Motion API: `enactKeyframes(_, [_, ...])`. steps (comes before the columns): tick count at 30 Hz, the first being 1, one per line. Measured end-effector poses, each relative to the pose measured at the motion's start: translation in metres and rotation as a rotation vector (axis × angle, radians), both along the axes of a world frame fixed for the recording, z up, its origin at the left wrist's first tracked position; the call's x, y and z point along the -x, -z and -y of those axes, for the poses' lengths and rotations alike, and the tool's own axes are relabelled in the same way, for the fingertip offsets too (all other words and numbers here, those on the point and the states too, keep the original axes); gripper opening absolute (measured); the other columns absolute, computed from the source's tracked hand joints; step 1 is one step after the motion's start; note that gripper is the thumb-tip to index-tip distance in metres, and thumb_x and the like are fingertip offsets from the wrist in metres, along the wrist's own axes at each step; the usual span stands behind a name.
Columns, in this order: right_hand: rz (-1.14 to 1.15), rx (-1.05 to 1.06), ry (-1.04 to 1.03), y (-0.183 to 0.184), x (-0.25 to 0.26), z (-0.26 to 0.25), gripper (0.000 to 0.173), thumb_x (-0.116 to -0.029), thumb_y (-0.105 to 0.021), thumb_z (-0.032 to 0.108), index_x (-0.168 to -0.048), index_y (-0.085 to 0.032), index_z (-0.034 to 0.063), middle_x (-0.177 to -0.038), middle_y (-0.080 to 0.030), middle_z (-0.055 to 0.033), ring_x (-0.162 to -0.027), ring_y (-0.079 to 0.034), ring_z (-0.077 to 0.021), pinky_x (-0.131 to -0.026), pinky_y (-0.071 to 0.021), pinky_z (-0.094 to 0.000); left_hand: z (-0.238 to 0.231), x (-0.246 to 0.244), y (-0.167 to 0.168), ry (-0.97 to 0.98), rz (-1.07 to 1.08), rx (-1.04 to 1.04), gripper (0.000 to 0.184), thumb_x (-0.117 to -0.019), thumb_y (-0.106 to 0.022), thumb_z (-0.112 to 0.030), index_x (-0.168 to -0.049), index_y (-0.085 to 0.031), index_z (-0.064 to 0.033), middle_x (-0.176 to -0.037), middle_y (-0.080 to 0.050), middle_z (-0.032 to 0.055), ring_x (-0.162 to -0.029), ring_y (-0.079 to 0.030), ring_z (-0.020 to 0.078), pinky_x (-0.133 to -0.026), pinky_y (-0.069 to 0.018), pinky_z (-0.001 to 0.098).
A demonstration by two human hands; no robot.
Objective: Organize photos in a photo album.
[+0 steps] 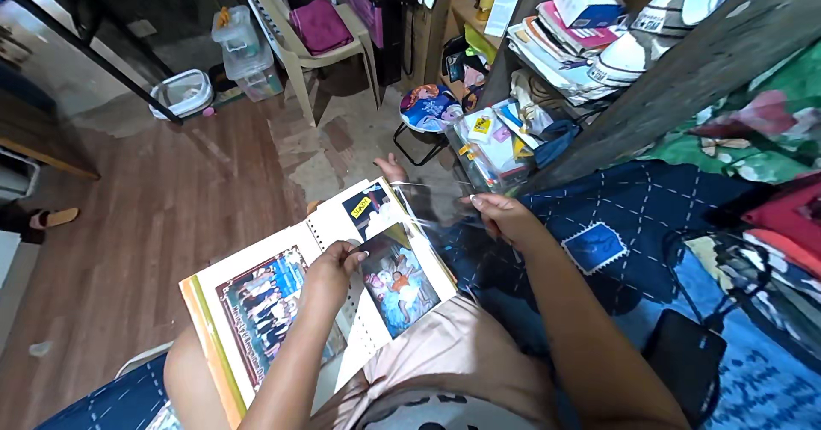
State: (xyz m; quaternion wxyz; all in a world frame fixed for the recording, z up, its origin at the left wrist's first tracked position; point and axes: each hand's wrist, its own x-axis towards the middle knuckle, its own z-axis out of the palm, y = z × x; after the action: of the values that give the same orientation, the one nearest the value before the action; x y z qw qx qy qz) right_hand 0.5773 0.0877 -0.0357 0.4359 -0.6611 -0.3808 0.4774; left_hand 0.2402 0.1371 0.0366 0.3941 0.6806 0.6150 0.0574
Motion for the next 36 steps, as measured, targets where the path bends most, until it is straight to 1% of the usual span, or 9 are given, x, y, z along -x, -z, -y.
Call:
enactKeyframes(7, [-0.01,0.015,0.009,0.0,0.0,0.0,0.03,-0.1091,-0.046,0.019,-0.123,-0.068,0.0031,-0.058,-0.048,0.0056,-0.043,-0.041,-0.0025,-0.044,-0.0382,-0.0187,-0.002,-0.001,0.002,-0.003,-0.023,0.001,0.029,-0.1007,-0.065,-0.033,-0.113,-0.066,-0.0076,-0.09,-0.065,0.0047,-0.076,-0.061,0.0143,-0.074,-0.0503,0.0358])
enactKeyframes(10, [-0.012,0.016,0.007,0.0,0.0,-0.001,0.03,-0.1093,-0.046,0.019,-0.123,-0.068,0.0027,-0.058,-0.048,0.0052,-0.043,-0.041,-0.0027,-0.044,-0.0384,-0.0185,-0.002,-0.002,0.0,0.002,-0.053,0.019,0.03,-0.1013,-0.064,-0.034,-0.115,-0.066,-0.0073,-0.091,-0.066,0.0061,-0.078,-0.061,0.0167,-0.077,-0.0505,0.0389])
enactKeyframes(12, [-0.008,0.005,0.001,-0.001,0.0,-0.001,0.03,-0.1091,-0.046,0.018,-0.122,-0.068,0.0026,-0.058,-0.048,0.006,-0.043,-0.041,-0.002,-0.044,-0.0385,-0.0178,-0.002,-0.004,0.0,0.016,-0.084,0.02,0.031,-0.1016,-0.063,-0.034,-0.117,-0.065,-0.0072,-0.095,-0.067,0.0074,-0.081,-0.063,0.0188,-0.078,-0.0514,0.0408])
enactKeyframes(15, [-0.015,-0.007,0.002,-0.002,0.0,-0.001,0.03,-0.109,-0.047,0.019,-0.122,-0.068,0.0027,-0.057,-0.048,0.0063,-0.043,-0.041,-0.0018,-0.044,-0.0385,-0.0178,-0.001,-0.008,-0.001,0.032,-0.122,0.013,0.033,-0.1021,-0.063,-0.034,-0.119,-0.065,-0.0061,-0.101,-0.068,0.01,-0.09,-0.065,0.0225,-0.085,-0.051,0.0444])
enactKeyframes(20, [-0.041,-0.02,-0.004,-0.002,-0.001,-0.002,0.029,-0.1089,-0.046,0.017,-0.122,-0.068,0.0018,-0.057,-0.047,0.0066,-0.042,-0.04,-0.0011,-0.043,-0.0376,-0.0174,0.0,-0.012,-0.001,0.035,-0.179,0.023,0.034,-0.1027,-0.061,-0.034,-0.122,-0.064,-0.0065,-0.108,-0.069,0.0121,-0.097,-0.067,0.0256,-0.09,-0.0516,0.0467])
enactKeyframes(22, [-0.04,-0.019,-0.003,-0.002,-0.001,-0.002,0.029,-0.1089,-0.047,0.018,-0.121,-0.068,0.0022,-0.057,-0.047,0.0064,-0.042,-0.04,-0.0015,-0.043,-0.0375,-0.0174,-0.001,-0.012,0.0,0.042,-0.183,0.021,0.034,-0.1029,-0.061,-0.034,-0.122,-0.064,-0.0059,-0.109,-0.069,0.0128,-0.098,-0.067,0.026,-0.09,-0.0517,0.0469])
enactKeyframes(26, [-0.028,-0.015,-0.006,-0.002,-0.001,-0.002,0.03,-0.1091,-0.046,0.019,-0.122,-0.068,0.002,-0.057,-0.047,0.0061,-0.042,-0.04,-0.002,-0.043,-0.0381,-0.0178,0.0,-0.011,0.002,0.049,-0.176,-0.007,0.034,-0.1026,-0.062,-0.033,-0.121,-0.065,-0.0042,-0.111,-0.069,0.0139,-0.103,-0.066,0.0272,-0.095,-0.0504,0.0479])
enactKeyframes(29, [-0.01,-0.006,-0.009,-0.001,-0.001,-0.002,0.031,-0.1094,-0.045,0.019,-0.124,-0.067,0.0008,-0.057,-0.047,0.0054,-0.042,-0.04,-0.0023,-0.043,-0.0376,-0.0185,0.0,-0.011,0.001,0.062,-0.182,-0.017,0.034,-0.103,-0.061,-0.032,-0.122,-0.065,-0.004,-0.113,-0.069,0.0147,-0.105,-0.066,0.0276,-0.096,-0.0503,0.0483])
enactKeyframes(36, [-0.028,-0.01,-0.005,0.0,-0.001,-0.002,0.031,-0.1095,-0.045,0.019,-0.123,-0.067,0.0012,-0.057,-0.047,0.0056,-0.042,-0.039,-0.002,-0.042,-0.0366,-0.0177,0.0,-0.013,0.003,0.035,-0.195,-0.014,0.035,-0.1015,-0.064,-0.033,-0.123,-0.065,-0.0044,-0.115,-0.068,0.0142,-0.107,-0.066,0.0269,-0.096,-0.0504,0.0472])
